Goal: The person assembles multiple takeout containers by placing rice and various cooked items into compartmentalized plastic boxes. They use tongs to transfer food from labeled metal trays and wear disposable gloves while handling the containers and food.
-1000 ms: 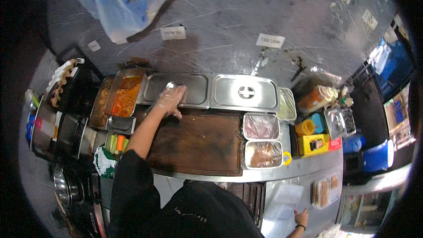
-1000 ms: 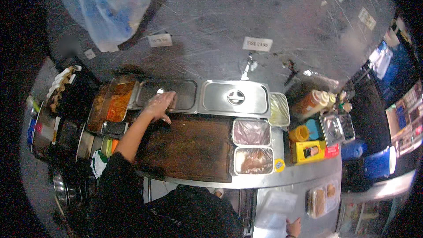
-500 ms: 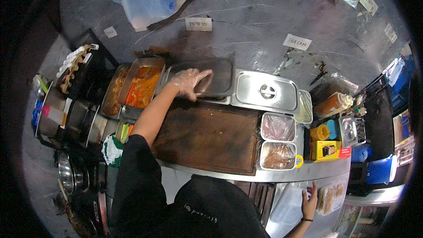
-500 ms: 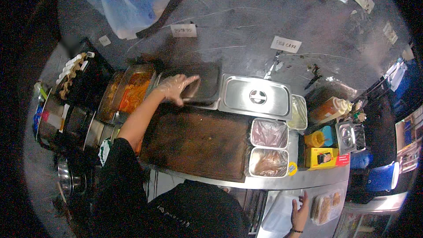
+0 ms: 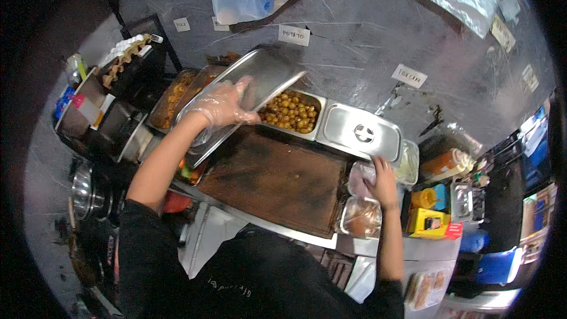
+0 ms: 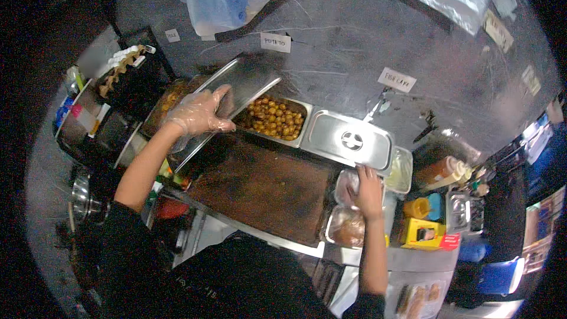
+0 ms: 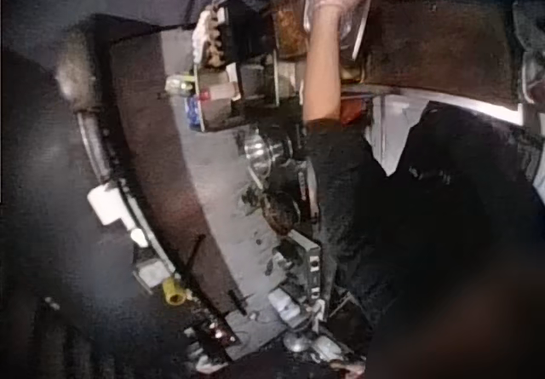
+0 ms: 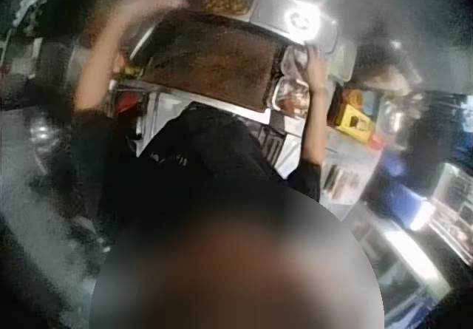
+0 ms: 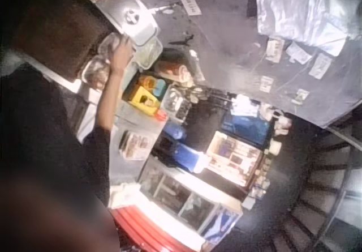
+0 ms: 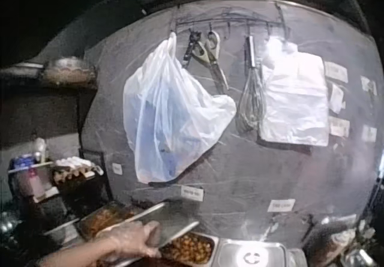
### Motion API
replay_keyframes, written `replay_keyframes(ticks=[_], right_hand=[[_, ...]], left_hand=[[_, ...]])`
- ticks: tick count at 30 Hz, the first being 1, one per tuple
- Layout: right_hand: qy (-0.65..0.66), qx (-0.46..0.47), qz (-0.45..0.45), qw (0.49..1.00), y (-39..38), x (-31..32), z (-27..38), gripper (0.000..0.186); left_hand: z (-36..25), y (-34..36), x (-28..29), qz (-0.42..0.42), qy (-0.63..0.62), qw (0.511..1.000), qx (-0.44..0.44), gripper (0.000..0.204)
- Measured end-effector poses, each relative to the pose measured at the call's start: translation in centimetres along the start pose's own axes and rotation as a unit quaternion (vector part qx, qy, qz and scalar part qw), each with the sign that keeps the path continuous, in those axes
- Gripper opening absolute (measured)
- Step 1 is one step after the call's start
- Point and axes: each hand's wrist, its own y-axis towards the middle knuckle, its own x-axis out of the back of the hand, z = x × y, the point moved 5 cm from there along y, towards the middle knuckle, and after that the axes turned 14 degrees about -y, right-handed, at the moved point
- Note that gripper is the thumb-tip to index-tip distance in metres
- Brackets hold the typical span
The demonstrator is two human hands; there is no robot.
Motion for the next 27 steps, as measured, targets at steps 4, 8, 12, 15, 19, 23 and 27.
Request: replay_keyframes(ticks=[4,8,12,15,19,23,27], right_hand=[[-0.105,0.025,0.132,0.985,10.9,-8.1,1.1,0.080],[-0.149,-0.025,0.235,0.960,14.5,-9.6,0.3,0.047],[-0.182,-0.032,0.274,0.944,15.1,-10.1,-1.8,0.034],[-0.189,-0.029,0.255,0.948,15.0,-9.5,-9.4,0.041],[-0.176,0.088,0.294,0.935,15.2,-6.2,0.5,0.112],[-0.069,0.129,0.232,0.962,14.5,4.6,12.9,0.112],[-0.037,0.336,0.144,0.930,17.3,9.9,31.3,0.058]], left_hand=[[10.3,2.5,-3.2,0.017,0.035,0.985,0.171,0.111],[17.1,6.3,-6.0,-0.053,-0.001,0.969,0.243,0.112],[16.1,7.0,-5.1,0.002,-0.011,0.961,0.275,0.108],[17.9,12.5,-7.8,-0.022,-0.092,0.978,0.186,0.112],[20.4,9.0,-6.1,0.039,-0.057,0.980,0.189,0.105],[23.1,5.7,-1.6,-0.019,-0.144,0.985,0.091,0.093],[33.9,-1.0,-0.8,-0.237,-0.404,0.882,0.052,0.074]])
